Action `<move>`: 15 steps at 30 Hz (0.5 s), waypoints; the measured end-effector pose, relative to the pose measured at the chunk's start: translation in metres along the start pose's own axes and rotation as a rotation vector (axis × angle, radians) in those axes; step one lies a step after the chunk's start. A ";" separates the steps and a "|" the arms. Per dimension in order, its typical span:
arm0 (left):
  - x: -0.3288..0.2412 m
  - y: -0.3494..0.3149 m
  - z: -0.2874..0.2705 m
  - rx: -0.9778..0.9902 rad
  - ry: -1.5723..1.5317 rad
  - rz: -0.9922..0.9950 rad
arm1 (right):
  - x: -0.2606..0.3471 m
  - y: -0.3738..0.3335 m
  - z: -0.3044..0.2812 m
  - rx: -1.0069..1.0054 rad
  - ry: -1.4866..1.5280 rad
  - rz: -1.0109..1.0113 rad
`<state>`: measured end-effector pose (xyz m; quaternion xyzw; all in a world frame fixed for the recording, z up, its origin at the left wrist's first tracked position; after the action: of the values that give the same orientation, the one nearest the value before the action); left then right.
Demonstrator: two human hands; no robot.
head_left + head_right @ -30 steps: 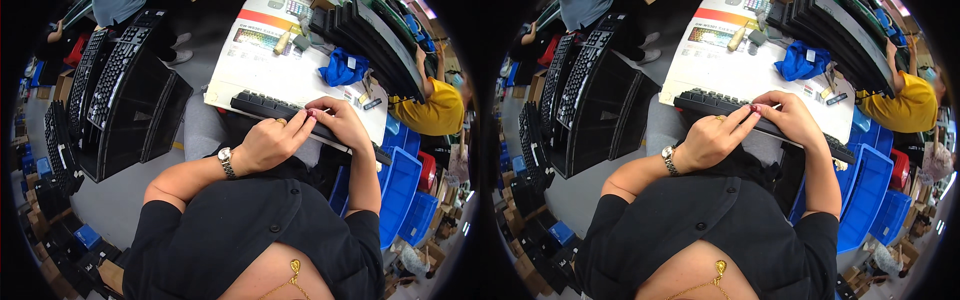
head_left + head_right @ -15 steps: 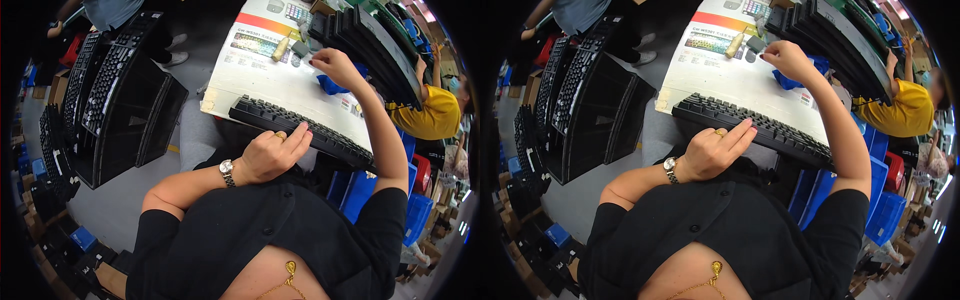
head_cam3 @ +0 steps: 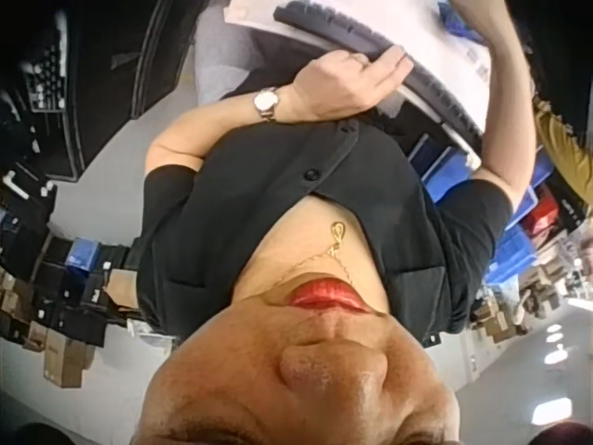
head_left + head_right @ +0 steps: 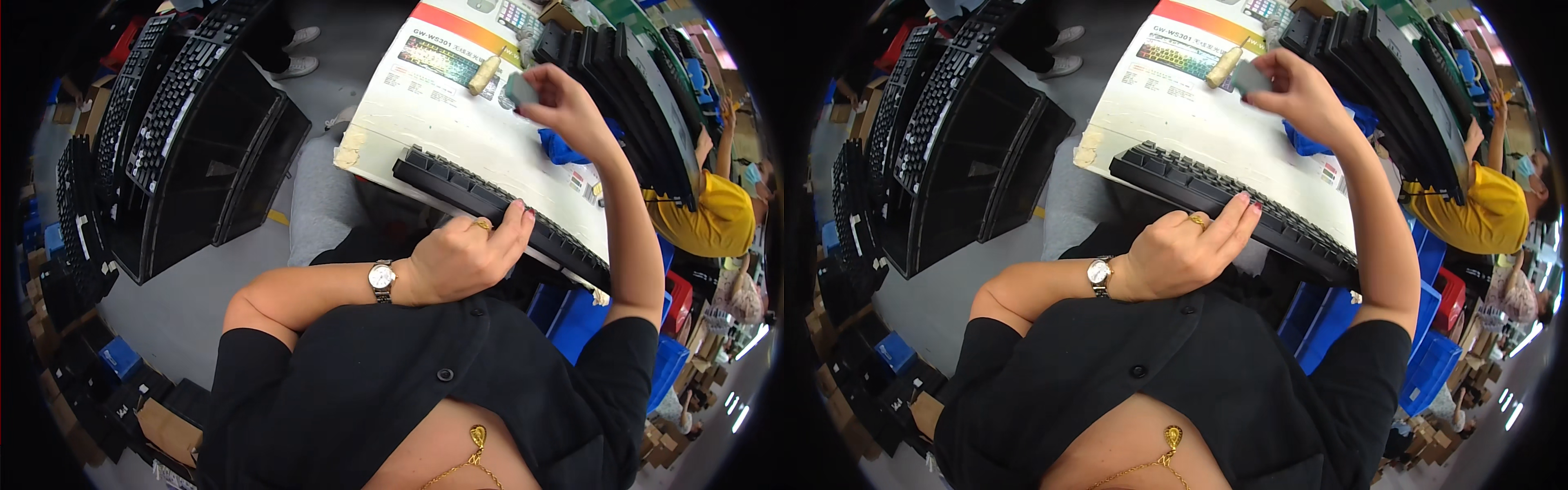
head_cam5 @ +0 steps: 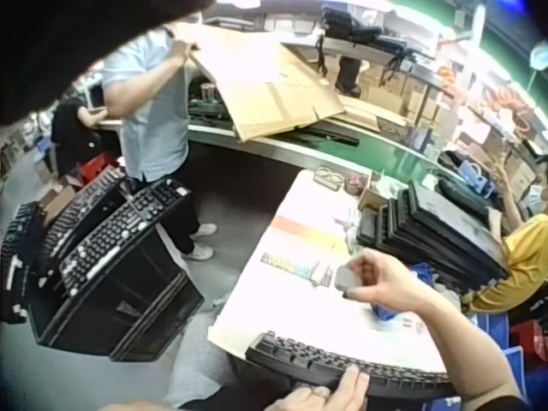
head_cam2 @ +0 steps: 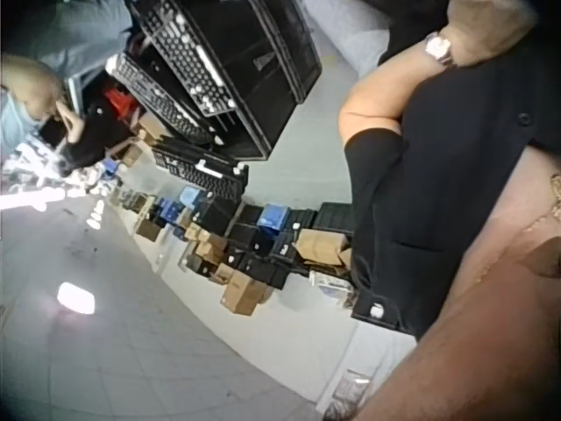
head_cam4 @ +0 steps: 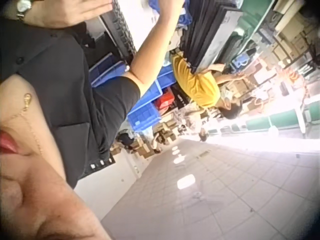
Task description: Assembling and inspecting computer keyboards at a factory workstation, which includes checking keys and cleaning surfaces.
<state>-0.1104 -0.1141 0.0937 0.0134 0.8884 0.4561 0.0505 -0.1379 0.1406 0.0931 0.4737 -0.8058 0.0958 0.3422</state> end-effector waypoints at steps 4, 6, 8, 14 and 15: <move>-0.004 0.008 0.004 0.022 0.087 0.019 | 0.058 -0.055 -0.012 0.355 0.232 0.068; -0.007 0.014 0.008 0.037 0.128 0.047 | 0.068 -0.068 -0.013 0.347 0.236 0.035; -0.007 0.016 0.009 0.046 0.151 0.058 | 0.075 -0.074 -0.010 0.339 0.242 -0.002; -0.007 0.018 0.011 0.075 0.131 0.053 | 0.081 -0.077 -0.004 0.244 0.215 -0.134; -0.008 0.017 0.011 0.076 0.133 0.055 | 0.080 -0.077 -0.003 0.246 0.222 -0.137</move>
<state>-0.1019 -0.0954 0.1016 0.0094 0.9058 0.4231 -0.0216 -0.0978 0.0450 0.1342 0.5521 -0.7112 0.2217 0.3744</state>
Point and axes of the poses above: each hand's wrist, its own y-axis towards the middle knuckle, its own z-axis out of the palm, x = y × z, the point moved 5 cm from there along y, towards the middle knuckle, and after that the axes turned 14 degrees about -x, right-handed, at the moved point
